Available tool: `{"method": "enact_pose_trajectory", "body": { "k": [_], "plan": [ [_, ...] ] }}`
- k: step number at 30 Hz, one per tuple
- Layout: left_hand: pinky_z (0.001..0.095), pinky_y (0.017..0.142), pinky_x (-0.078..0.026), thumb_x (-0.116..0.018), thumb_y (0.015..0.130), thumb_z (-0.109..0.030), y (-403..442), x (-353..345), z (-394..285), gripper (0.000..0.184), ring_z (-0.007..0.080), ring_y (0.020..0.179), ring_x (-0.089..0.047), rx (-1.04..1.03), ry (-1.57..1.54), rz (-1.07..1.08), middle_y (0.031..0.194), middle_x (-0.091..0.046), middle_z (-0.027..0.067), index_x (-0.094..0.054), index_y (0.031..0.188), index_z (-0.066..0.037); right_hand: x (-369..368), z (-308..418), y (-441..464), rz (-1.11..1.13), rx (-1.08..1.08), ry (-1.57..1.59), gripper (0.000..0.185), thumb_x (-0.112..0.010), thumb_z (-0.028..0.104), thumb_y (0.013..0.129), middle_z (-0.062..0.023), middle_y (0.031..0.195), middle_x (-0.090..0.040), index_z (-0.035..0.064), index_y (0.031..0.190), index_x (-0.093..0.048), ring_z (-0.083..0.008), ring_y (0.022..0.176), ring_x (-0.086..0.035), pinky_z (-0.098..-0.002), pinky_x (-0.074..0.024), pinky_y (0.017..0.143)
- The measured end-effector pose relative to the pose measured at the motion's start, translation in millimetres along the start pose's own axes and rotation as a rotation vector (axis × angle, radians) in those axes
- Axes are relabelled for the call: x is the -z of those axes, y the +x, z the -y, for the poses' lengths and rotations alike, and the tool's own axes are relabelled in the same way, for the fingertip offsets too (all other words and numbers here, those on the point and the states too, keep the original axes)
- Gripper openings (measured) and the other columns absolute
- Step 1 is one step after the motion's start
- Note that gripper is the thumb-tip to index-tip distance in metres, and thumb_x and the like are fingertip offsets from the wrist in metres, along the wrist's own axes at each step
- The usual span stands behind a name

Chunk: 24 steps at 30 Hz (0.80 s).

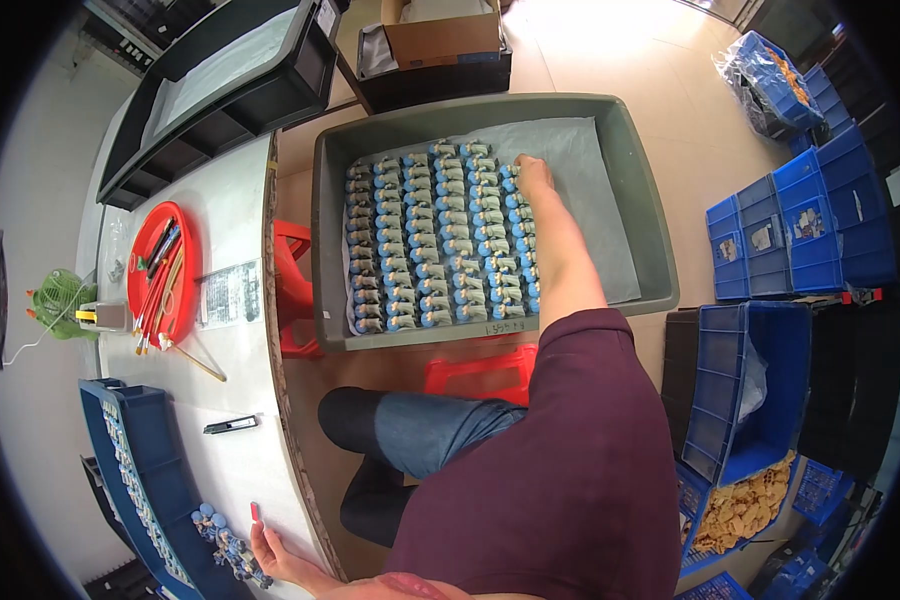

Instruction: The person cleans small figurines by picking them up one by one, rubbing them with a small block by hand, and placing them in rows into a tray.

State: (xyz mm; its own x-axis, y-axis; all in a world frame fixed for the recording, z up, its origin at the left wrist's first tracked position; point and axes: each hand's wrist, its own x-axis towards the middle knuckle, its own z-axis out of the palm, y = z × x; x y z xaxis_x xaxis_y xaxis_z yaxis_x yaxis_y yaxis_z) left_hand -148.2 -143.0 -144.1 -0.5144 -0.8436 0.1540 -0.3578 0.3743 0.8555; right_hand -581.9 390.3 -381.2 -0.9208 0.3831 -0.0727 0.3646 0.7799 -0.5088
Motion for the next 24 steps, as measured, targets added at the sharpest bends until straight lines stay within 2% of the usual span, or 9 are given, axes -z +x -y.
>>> {"method": "enact_pose_trajectory", "body": {
  "k": [5, 9, 10, 14, 15, 16, 17, 18, 24],
  "plan": [
    [0.0212, 0.073, -0.037, -0.054, 0.086, -0.007, 1, 0, 2, 0.022, 0.0091, 0.086, -0.049, 0.0, -0.008, -0.017, 0.099, -0.058, 0.003, -0.059, 0.105, 0.001, 6, 2, -8, -0.055, 0.038, 0.009, 0.032, -0.054, 0.004, 0.077, -0.0174, 0.105, -0.06, 0.0096, 0.108, -0.058, -0.0336, 0.1, -0.056, -0.0397, -0.0447, 0.085],
    [0.0242, 0.079, -0.041, -0.052, 0.085, -0.002, 9, -1, 12, 0.024, 0.0147, 0.091, -0.054, 0.003, -0.025, 0.009, 0.103, -0.06, 0.0103, -0.057, 0.107, 0.005, -4, -21, -16, -0.478, 0.224, 0.241, 0.034, -0.06, 0.006, 0.073, -0.016, 0.103, -0.061, 0.0058, 0.107, -0.057, -0.033, 0.096, -0.057, -0.0397, -0.0456, 0.083],
    [0.0261, 0.083, -0.042, -0.05, 0.084, 0.001, 7, 1, 15, 0.024, 0.018, 0.094, -0.056, 0.008, -0.039, -0.004, 0.104, -0.06, 0.0143, -0.056, 0.107, 0.006, 4, -18, -24, -0.508, 0.145, 0.36, 0.033, -0.06, 0.006, 0.074, -0.0151, 0.102, -0.06, 0.0054, 0.107, -0.057, -0.0312, 0.094, -0.058, -0.0382, -0.0455, 0.081],
    [0.023, 0.079, -0.043, -0.052, 0.079, 0.005, 11, -8, 7, 0.02, 0.0118, 0.087, -0.055, -0.061, -0.127, 0.056, 0.106, -0.061, 0.0127, -0.059, 0.097, 0.006, 14, -55, -7, -0.822, 0.209, 0.377, 0.016, -0.065, 0.014, 0.076, -0.0119, 0.086, -0.063, 0.0021, 0.086, -0.065, -0.0241, 0.079, -0.059, -0.0342, -0.0466, 0.072],
    [0.0223, 0.078, -0.043, -0.055, 0.077, 0.005, 12, -7, 7, 0.022, 0.0115, 0.085, -0.055, 0.063, -0.197, 0.038, 0.099, -0.061, 0.0098, -0.06, 0.098, 0.005, 15, -67, 11, -0.858, 0.276, 0.355, 0.017, -0.067, 0.015, 0.075, -0.0118, 0.081, -0.063, 0.0006, 0.084, -0.065, -0.0233, 0.076, -0.059, -0.0337, -0.0472, 0.071],
    [0.023, 0.078, -0.044, -0.056, 0.077, 0.005, 11, -8, 3, 0.021, 0.0122, 0.084, -0.056, -0.02, -0.197, 0.007, 0.093, -0.061, 0.007, -0.061, 0.097, 0.004, 16, -76, 28, -0.687, 0.116, 0.761, 0.018, -0.064, 0.012, 0.077, -0.0125, 0.086, -0.064, 0.0001, 0.091, -0.063, -0.0216, 0.078, -0.06, -0.034, -0.0477, 0.07],
    [0.0231, 0.076, -0.045, -0.057, 0.076, 0.003, 10, -5, 1, 0.019, 0.0122, 0.083, -0.057, -0.033, -0.149, -0.01, 0.09, -0.061, 0.0067, -0.062, 0.095, 0.004, 43, 1, -16, -0.556, -0.007, 1.084, 0.028, -0.06, 0.009, 0.079, -0.0132, 0.092, -0.064, -0.0002, 0.105, -0.057, -0.0201, 0.079, -0.06, -0.0338, -0.0476, 0.068],
    [0.0226, 0.073, -0.046, -0.058, 0.076, 0.003, 10, -3, -2, 0.018, 0.0122, 0.079, -0.057, -0.083, -0.117, -0.003, 0.088, -0.061, 0.0067, -0.062, 0.093, 0.002, 56, 38, -32, -0.481, -0.002, 1.032, 0.036, -0.055, 0.005, 0.081, -0.0139, 0.099, -0.063, 0.0012, 0.116, -0.048, -0.019, 0.081, -0.06, -0.0311, -0.0461, 0.068],
    [0.0266, 0.069, -0.047, -0.059, 0.075, 0.004, -4, 7, -4, 0.017, 0.0197, 0.079, -0.06, -0.341, 0.015, -0.01, 0.091, -0.063, 0.0093, -0.063, 0.091, -0.001, 58, 252, -204, 0.134, 0.513, 1.358, 0.031, -0.048, -0.001, 0.086, -0.0105, 0.094, -0.058, -0.0026, 0.117, -0.042, -0.0152, 0.08, -0.054, -0.0249, -0.0433, 0.07]
  ]
}}
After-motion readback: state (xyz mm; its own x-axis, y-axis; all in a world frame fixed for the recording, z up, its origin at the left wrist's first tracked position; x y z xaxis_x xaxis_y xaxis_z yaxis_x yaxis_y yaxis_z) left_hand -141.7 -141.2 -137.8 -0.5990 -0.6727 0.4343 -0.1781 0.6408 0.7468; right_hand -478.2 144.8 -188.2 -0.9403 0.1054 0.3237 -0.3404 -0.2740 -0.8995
